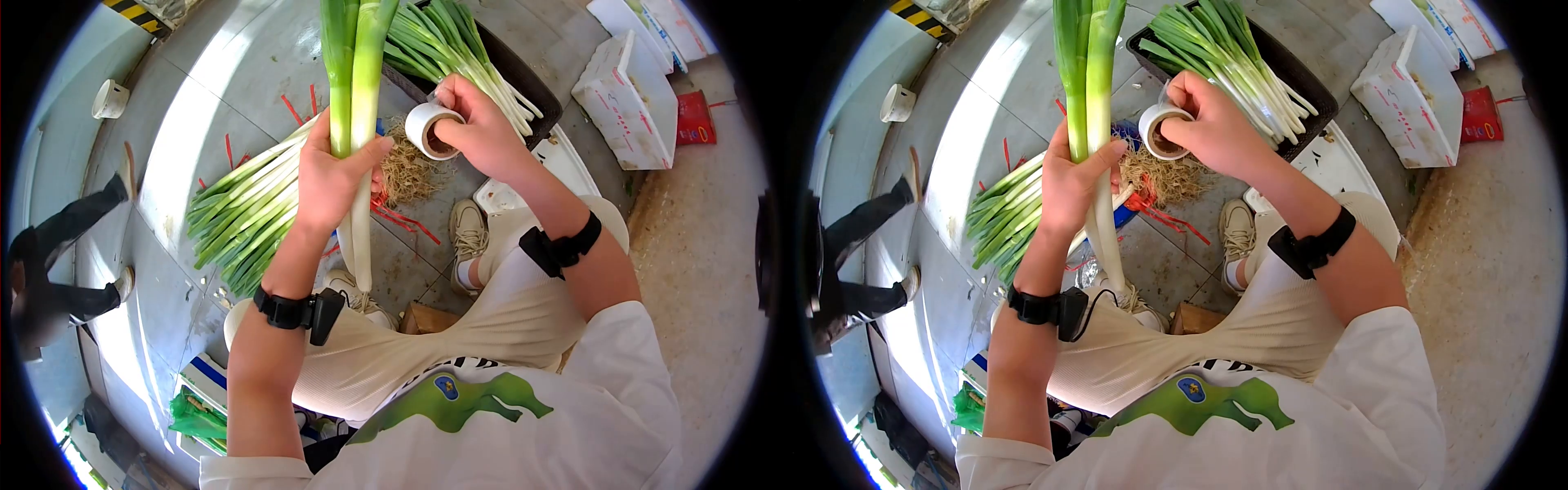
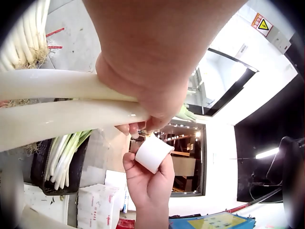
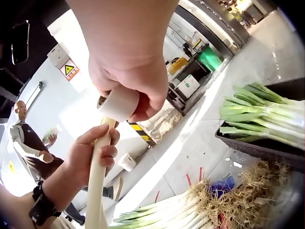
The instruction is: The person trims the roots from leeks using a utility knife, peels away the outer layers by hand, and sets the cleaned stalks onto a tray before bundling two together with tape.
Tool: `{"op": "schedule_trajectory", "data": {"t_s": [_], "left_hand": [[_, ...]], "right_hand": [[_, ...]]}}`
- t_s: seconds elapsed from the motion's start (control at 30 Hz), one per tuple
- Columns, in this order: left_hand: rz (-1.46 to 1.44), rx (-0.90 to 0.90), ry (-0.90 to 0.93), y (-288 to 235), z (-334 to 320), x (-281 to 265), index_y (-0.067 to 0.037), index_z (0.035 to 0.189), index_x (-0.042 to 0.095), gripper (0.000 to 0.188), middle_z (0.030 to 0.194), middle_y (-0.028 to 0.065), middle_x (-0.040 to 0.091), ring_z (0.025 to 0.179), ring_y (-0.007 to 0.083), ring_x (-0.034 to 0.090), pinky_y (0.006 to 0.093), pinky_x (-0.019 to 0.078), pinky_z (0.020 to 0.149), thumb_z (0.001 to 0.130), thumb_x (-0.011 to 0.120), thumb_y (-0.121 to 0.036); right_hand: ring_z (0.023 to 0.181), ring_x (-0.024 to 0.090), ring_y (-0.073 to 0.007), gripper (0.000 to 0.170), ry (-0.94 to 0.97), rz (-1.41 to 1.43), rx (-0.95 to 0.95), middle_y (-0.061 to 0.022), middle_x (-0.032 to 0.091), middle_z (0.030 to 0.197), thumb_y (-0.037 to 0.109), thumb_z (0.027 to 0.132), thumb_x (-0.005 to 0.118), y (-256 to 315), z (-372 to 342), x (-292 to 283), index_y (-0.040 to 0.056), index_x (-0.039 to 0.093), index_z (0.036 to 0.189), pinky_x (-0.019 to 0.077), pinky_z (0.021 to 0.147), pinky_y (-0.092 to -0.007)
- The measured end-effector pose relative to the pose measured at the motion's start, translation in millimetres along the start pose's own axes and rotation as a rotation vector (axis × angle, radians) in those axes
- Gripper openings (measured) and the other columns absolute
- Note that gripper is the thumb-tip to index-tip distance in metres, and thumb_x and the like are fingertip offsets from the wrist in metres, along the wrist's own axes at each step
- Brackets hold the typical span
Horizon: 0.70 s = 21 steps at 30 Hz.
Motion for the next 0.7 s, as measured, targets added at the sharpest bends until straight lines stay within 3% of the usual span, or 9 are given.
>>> {"op": "schedule_trajectory", "data": {"t_s": [0.2, 0.27, 0.3, 0.37, 0.57, 0.7], "left_hand": [[0.013, -0.009, -0.007, -1.8, 2.2, 6.4, -0.001, 0.128, 0.049, 0.048, 0.076, 0.004, 0.058, 0.054, 0.0124, 0.058, 0.0275, 0.0499, 0.047, 0.087, 0.073, -0.003], [0.017, -0.01, -0.007, 1.7, 4.4, 7.4, -0.001, 0.128, 0.048, 0.048, 0.077, 0.0048, 0.059, 0.054, 0.0126, 0.058, 0.0277, 0.0498, 0.047, 0.087, 0.071, -0.003], [0.019, -0.011, -0.004, 3.2, 5.0, 7.8, 0.0, 0.129, 0.048, 0.047, 0.078, 0.0056, 0.06, 0.054, 0.0129, 0.058, 0.0278, 0.0498, 0.048, 0.087, 0.07, -0.003], [-0.027, -0.026, 0.024, 4.3, 4.6, 9.2, -0.001, 0.131, 0.046, 0.048, 0.08, 0.0064, 0.061, 0.055, 0.013, 0.058, 0.0281, 0.0498, 0.048, 0.088, 0.067, -0.006], [-0.071, -0.058, 0.141, 5.9, -0.3, 16.2, -0.002, 0.134, 0.044, 0.051, 0.09, 0.0089, 0.062, 0.061, 0.0127, 0.058, 0.0277, 0.0502, 0.052, 0.092, 0.06, -0.027], [-0.067, -0.047, 0.172, 8.7, -2.9, 16.9, -0.002, 0.133, 0.045, 0.058, 0.092, 0.0082, 0.06, 0.064, 0.0122, 0.058, 0.0261, 0.0497, 0.054, 0.094, 0.06, -0.043]], "right_hand": [[0.082, 0.049, -0.0085, 0.028, -0.106, -0.29, -0.214, 0.001, 0.049, 0.092, -0.005, 0.078, 0.058, 11.6, -10.8, 9.7, 0.0083, 0.045, 0.099, 0.0427, 0.073, -0.0242], [0.077, 0.058, -0.0208, 0.029, -0.178, -0.456, -0.289, -0.0064, 0.057, 0.087, 0.003, 0.077, 0.066, 17.2, -12.4, 12.3, 0.0071, 0.05, 0.1, 0.0481, 0.071, -0.0316], [0.077, 0.058, -0.0208, 0.029, -0.178, -0.456, -0.289, -0.0064, 0.057, 0.087, 0.003, 0.077, 0.066, 18.4, -12.2, 14.0, 0.0071, 0.05, 0.1, 0.0481, 0.071, -0.0316], [0.078, 0.06, -0.0285, 0.032, -0.227, -0.501, -0.338, -0.0093, 0.059, 0.088, 0.002, 0.074, 0.067, 22.1, -12.1, 15.9, 0.0066, 0.05, 0.101, 0.0488, 0.071, -0.0356], [0.087, 0.058, -0.03, 0.035, -0.278, -0.677, -0.501, -0.0062, 0.061, 0.091, 0.003, 0.071, 0.072, 30.2, -13.5, 18.8, 0.0095, 0.053, 0.1, 0.0452, 0.076, -0.0419], [0.088, 0.057, -0.0264, 0.035, -0.278, -0.773, -0.614, -0.0022, 0.061, 0.091, 0.004, 0.07, 0.073, 35.9, -17.0, 24.2, 0.0123, 0.055, 0.099, 0.0412, 0.081, -0.0395]]}}
Point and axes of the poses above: each hand's wrist, its own z-axis towards the middle knuckle, its own x-axis out of the palm, y = z × x, the point moved 3 cm from there along z, towards the middle knuckle
